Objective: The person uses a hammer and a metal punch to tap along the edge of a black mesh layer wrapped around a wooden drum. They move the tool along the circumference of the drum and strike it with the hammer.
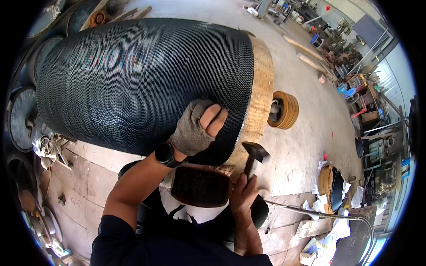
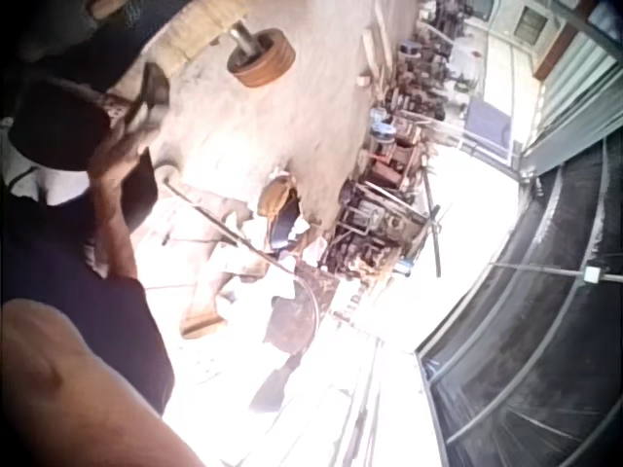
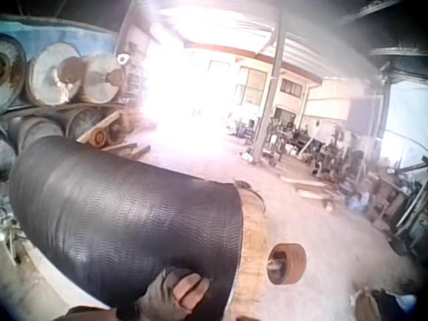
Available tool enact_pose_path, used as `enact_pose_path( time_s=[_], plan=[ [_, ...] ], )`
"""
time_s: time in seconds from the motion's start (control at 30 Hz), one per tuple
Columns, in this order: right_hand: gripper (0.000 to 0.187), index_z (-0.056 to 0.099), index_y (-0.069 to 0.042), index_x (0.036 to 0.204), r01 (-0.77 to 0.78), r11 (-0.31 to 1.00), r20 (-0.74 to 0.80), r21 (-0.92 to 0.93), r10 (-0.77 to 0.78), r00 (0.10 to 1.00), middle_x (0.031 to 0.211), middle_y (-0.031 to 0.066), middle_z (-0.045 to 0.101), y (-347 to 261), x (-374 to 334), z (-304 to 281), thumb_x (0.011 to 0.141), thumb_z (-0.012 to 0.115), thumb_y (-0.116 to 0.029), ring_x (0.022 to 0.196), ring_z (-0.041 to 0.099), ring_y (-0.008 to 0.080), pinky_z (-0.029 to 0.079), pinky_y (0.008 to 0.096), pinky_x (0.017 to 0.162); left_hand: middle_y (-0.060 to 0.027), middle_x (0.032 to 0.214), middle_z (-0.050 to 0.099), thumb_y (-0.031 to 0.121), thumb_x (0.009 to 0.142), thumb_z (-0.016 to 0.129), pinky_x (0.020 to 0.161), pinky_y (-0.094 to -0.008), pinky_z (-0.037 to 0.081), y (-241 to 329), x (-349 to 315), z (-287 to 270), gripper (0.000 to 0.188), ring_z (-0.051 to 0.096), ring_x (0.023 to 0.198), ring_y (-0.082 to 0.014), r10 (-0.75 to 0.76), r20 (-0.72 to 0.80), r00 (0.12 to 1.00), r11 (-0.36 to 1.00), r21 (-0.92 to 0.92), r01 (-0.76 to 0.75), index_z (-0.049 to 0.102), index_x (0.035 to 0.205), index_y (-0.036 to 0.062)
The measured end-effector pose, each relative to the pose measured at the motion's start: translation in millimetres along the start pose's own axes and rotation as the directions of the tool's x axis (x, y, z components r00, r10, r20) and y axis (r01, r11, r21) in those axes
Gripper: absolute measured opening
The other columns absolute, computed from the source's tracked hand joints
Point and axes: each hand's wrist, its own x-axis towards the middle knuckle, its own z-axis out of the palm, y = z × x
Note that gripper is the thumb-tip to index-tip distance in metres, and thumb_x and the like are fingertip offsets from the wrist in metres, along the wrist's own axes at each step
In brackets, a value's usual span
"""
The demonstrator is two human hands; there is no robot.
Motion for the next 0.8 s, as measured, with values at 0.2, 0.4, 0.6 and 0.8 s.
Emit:
enact_pose_path(
  time_s=[0.2,0.4,0.6,0.8],
  plan=[
    [0.025,0.056,0.0,0.104,-0.038,0.948,0.07,-0.316,0.063,0.996,0.074,0.0274,0.066,9.6,16.7,16.1,0.098,0.064,-0.022,0.066,0.065,0.0498,0.051,0.0539,0.053,-0.0124,0.111,0.06,0.003,0.075,0.071,0.083,-0.047,0.053,-6.1,2.5,2.0,0.05,0.062,0.095,-0.0323,0.025,-0.031,0.999,0.999,0.03,-0.024,0.065,0.124,0.0075],
    [0.026,0.057,0.005,0.09,0.173,0.967,-0.071,0.187,-0.162,0.984,0.069,0.0132,0.06,-0.8,1.3,-12.9,0.102,0.049,-0.017,0.056,0.059,0.0249,0.046,0.0355,0.049,-0.01,0.112,0.057,-0.001,0.076,0.069,0.084,-0.046,0.052,-10.3,26.1,-6.1,0.047,0.06,0.098,-0.0306,0.037,0.02,0.999,0.994,0.104,-0.039,0.066,0.122,0.0087],
    [0.022,0.05,0.0,0.097,0.066,0.981,0.062,-0.18,-0.056,0.996,0.071,0.0276,0.063,16.8,11.5,5.9,0.099,0.061,-0.019,0.065,0.063,0.0493,0.048,0.0562,0.053,-0.0105,0.105,0.061,-0.005,0.081,0.065,0.08,-0.0435,0.053,-3.1,33.1,-3.2,0.04,0.062,0.091,-0.03,-0.034,-0.017,0.999,0.989,0.145,0.036,0.064,0.119,0.0055],
    [0.019,0.051,0.0,0.102,0.023,0.999,0.029,-0.048,-0.022,0.999,0.07,0.0299,0.061,23.7,-4.3,2.4,0.102,0.057,-0.017,0.064,0.062,0.0505,0.046,0.0558,0.052,-0.0122,0.1,0.067,-0.004,0.085,0.064,0.084,-0.0417,0.052,68.1,-8.7,-4.0,0.048,0.067,0.09,-0.029,-0.117,0.131,0.984,0.936,-0.317,0.153,0.055,0.132,-0.0001]
  ],
)
